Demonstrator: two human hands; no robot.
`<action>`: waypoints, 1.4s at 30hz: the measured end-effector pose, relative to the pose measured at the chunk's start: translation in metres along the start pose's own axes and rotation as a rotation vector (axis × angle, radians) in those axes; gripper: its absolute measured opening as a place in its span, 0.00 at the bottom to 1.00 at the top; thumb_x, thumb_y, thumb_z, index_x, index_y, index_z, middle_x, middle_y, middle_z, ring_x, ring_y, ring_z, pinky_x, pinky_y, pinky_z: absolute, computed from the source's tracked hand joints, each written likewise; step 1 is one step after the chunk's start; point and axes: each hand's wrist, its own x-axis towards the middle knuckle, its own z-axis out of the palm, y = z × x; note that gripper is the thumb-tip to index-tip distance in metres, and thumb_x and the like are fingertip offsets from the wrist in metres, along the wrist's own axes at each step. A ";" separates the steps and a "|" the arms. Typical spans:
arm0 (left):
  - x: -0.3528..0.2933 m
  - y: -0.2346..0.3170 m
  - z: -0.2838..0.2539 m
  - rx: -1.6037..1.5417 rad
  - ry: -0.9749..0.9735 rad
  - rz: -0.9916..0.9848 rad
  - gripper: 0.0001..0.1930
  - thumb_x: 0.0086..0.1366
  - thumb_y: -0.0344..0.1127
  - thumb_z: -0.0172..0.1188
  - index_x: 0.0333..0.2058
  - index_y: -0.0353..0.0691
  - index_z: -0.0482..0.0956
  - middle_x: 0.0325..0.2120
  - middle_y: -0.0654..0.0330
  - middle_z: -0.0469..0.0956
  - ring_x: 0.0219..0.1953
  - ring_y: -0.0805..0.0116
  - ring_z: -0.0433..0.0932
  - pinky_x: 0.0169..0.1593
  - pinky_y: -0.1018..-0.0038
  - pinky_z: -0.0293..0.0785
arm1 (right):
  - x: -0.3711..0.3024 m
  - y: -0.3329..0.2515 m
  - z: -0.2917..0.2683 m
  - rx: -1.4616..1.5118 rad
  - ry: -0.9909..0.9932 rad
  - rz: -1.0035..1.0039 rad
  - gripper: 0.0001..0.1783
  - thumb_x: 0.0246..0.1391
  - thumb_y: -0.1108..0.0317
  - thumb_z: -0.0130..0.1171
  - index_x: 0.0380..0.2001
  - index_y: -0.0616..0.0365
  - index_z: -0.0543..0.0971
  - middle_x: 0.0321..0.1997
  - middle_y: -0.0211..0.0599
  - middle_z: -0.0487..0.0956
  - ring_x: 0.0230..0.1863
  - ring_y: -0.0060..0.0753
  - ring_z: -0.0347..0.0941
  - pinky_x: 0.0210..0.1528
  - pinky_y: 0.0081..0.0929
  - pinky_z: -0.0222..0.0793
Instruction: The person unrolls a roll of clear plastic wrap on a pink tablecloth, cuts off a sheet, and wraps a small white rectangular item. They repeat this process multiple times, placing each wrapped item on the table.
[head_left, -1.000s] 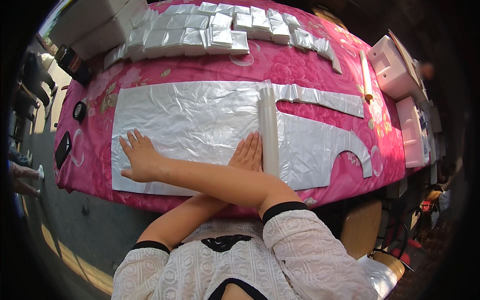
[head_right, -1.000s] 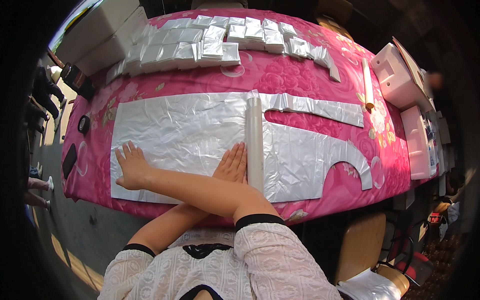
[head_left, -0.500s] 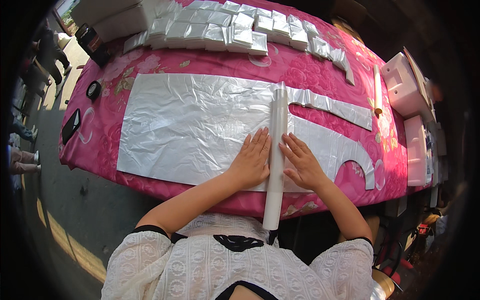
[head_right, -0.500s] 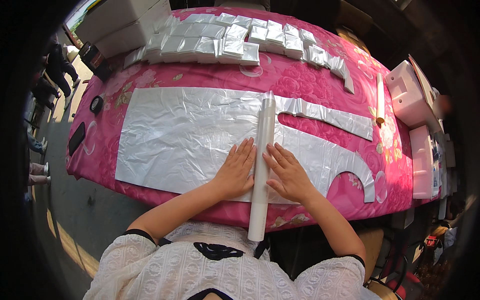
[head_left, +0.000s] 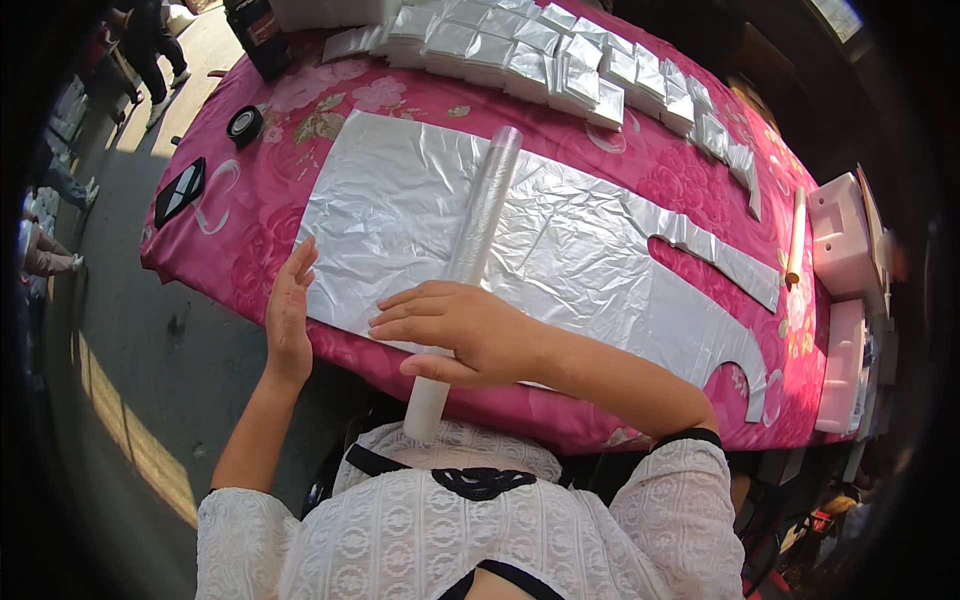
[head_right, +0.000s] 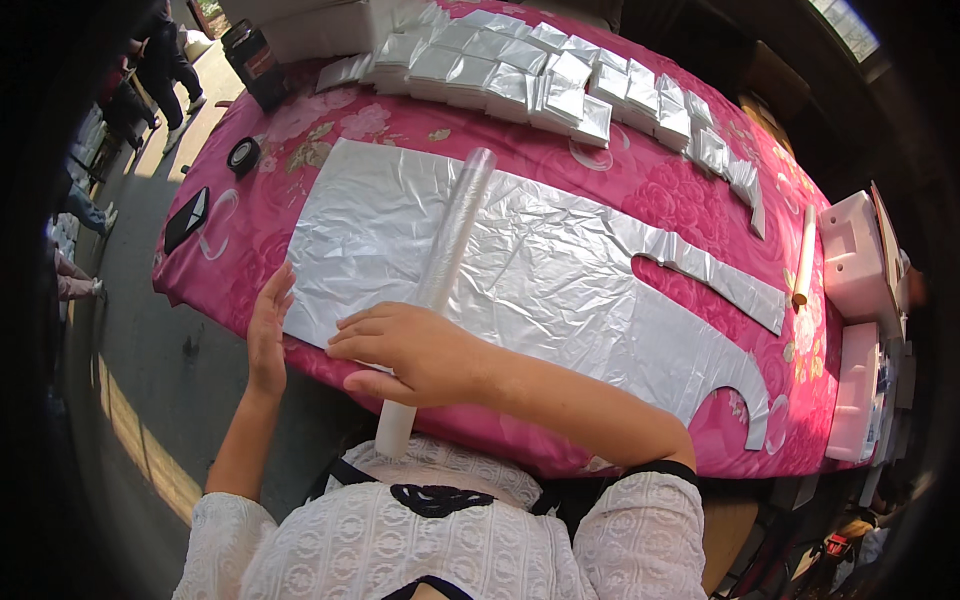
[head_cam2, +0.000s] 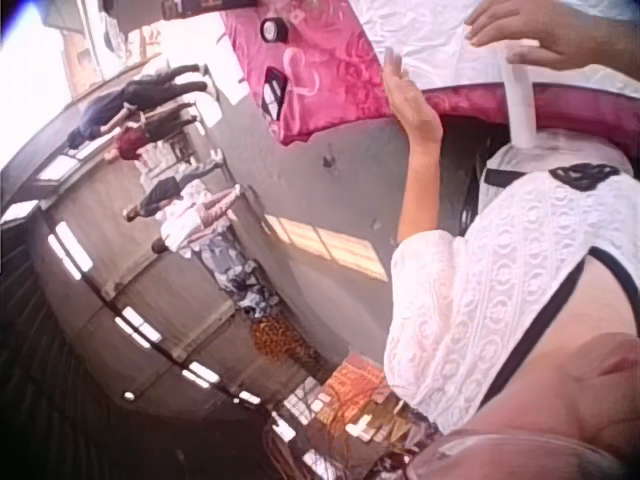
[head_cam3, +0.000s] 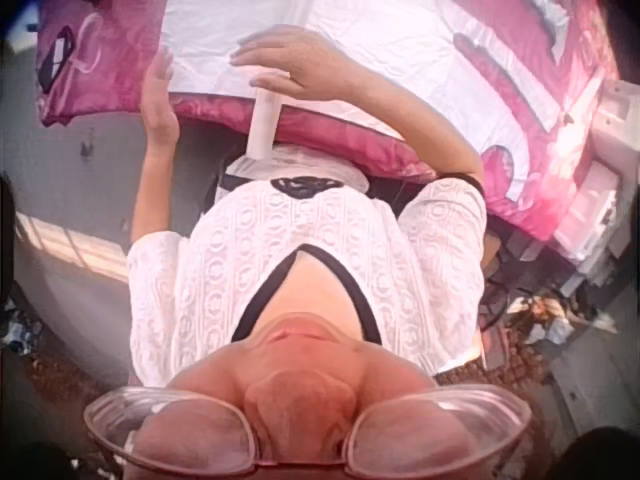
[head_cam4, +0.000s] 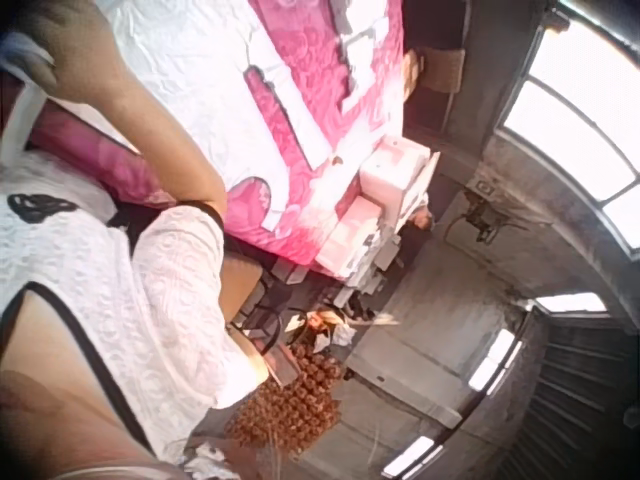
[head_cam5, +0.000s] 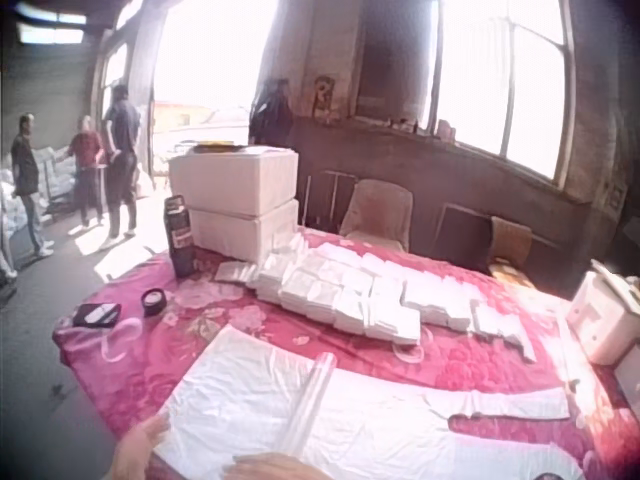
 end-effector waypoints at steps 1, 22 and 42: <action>-0.012 -0.002 -0.010 0.008 0.013 -0.032 0.29 0.67 0.49 0.35 0.58 0.33 0.58 0.58 0.52 0.60 0.59 0.60 0.60 0.60 0.66 0.54 | -0.005 0.010 -0.009 -0.054 0.074 0.016 0.24 0.56 0.57 0.50 0.53 0.56 0.67 0.59 0.39 0.66 0.63 0.45 0.56 0.64 0.40 0.48; -0.043 -0.002 -0.028 -0.176 -0.129 -0.567 0.33 0.47 0.33 0.66 0.52 0.30 0.66 0.39 0.52 0.76 0.35 0.66 0.77 0.40 0.73 0.74 | 0.167 0.105 0.059 0.301 1.095 0.418 0.49 0.44 0.69 0.56 0.62 0.67 0.38 0.65 0.62 0.40 0.67 0.51 0.41 0.66 0.44 0.36; -0.013 0.044 0.075 -0.646 -0.797 -0.774 0.35 0.54 0.50 0.60 0.54 0.31 0.60 0.36 0.55 0.73 0.33 0.72 0.74 0.35 0.76 0.74 | 0.002 0.032 -0.015 1.235 1.226 0.388 0.32 0.43 0.67 0.62 0.50 0.63 0.59 0.34 0.37 0.68 0.33 0.26 0.70 0.36 0.27 0.72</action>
